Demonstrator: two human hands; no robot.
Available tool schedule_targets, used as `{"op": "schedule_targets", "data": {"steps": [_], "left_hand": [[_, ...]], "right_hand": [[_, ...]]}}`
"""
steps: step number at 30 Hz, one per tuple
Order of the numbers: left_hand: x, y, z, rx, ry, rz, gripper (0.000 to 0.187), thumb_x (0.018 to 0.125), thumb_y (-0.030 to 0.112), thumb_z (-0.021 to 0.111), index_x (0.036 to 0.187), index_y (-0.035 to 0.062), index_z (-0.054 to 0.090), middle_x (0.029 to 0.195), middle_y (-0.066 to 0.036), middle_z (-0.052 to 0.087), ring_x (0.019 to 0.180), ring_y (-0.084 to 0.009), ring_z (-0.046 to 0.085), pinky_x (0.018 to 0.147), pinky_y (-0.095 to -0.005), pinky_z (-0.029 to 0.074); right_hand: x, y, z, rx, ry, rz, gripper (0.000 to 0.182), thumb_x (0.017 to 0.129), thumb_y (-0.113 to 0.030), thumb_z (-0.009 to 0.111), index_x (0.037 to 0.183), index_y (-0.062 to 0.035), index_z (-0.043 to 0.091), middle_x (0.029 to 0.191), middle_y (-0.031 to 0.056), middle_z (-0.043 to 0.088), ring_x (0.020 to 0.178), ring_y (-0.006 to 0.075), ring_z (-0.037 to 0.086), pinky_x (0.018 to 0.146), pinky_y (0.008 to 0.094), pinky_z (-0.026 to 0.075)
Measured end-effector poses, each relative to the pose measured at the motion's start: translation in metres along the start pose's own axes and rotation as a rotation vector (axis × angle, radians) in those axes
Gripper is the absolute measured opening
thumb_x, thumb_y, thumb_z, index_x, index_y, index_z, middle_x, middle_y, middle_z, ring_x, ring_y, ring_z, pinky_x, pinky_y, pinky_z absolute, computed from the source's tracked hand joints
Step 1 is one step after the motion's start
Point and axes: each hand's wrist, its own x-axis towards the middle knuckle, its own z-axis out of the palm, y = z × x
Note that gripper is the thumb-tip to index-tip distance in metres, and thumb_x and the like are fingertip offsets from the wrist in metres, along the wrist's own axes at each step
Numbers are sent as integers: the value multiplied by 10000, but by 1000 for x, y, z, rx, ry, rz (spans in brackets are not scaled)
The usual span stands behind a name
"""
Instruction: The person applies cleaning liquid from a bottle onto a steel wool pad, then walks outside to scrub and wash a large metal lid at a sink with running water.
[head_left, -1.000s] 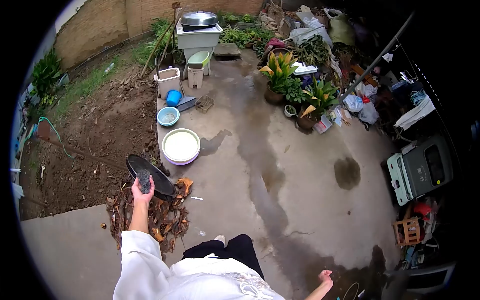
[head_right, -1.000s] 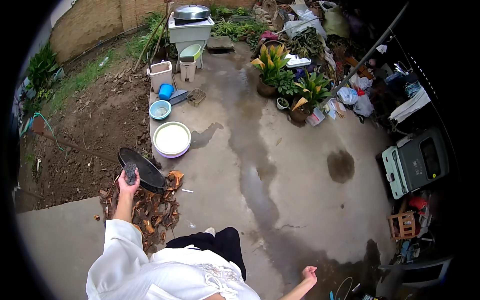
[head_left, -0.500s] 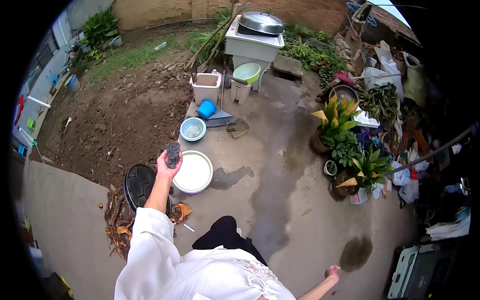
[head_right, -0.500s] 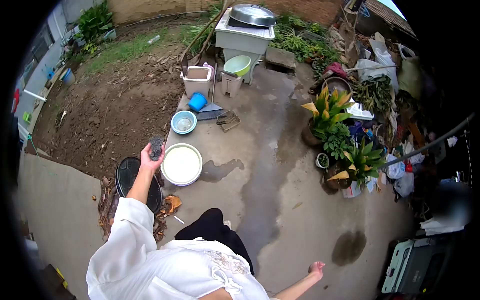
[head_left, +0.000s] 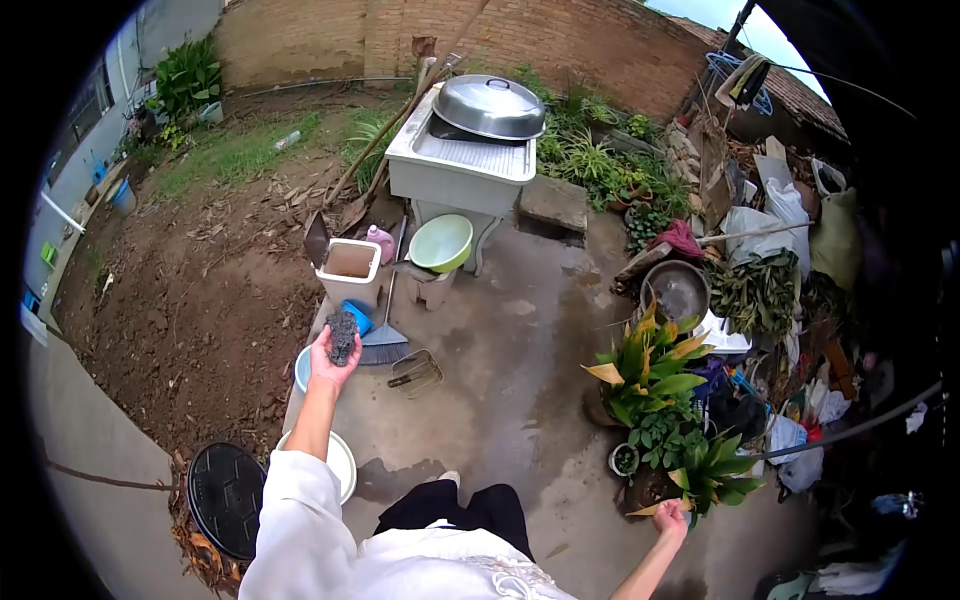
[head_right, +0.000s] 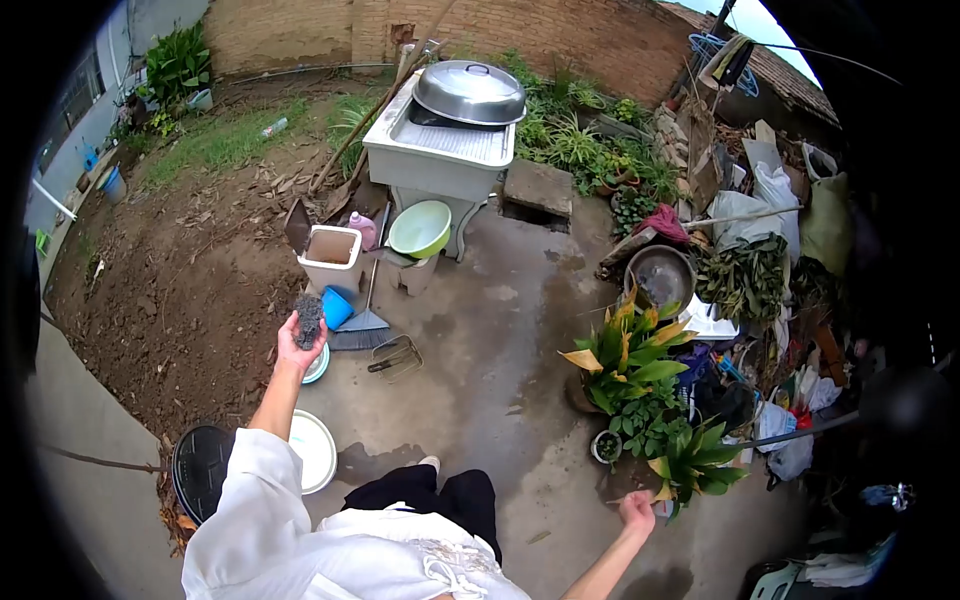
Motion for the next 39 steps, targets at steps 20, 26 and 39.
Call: {"op": "schedule_targets", "data": {"steps": [20, 26, 39], "left_hand": [[445, -134, 315, 186, 185, 102, 257, 947, 300, 544, 1097, 103, 614, 1004, -102, 662, 880, -268, 624, 696, -433, 558], [577, -130, 392, 243, 199, 201, 246, 937, 310, 573, 1077, 114, 619, 955, -84, 667, 821, -233, 623, 645, -409, 562], [799, -176, 554, 907, 501, 852, 334, 940, 265, 591, 1108, -14, 664, 890, -19, 638, 798, -92, 558, 740, -237, 431]], "right_hand": [[360, 438, 577, -806, -525, 89, 109, 911, -72, 510, 937, -34, 609, 799, 50, 645, 694, 155, 588, 627, 285, 478], [377, 728, 657, -1144, -670, 313, 109, 928, -131, 553, 1014, -90, 607, 857, 2, 637, 681, 142, 569, 618, 291, 472], [435, 1103, 788, -2046, -1721, -130, 166, 938, -148, 551, 1041, -29, 604, 860, 35, 641, 734, 121, 575, 673, 258, 457]]}}
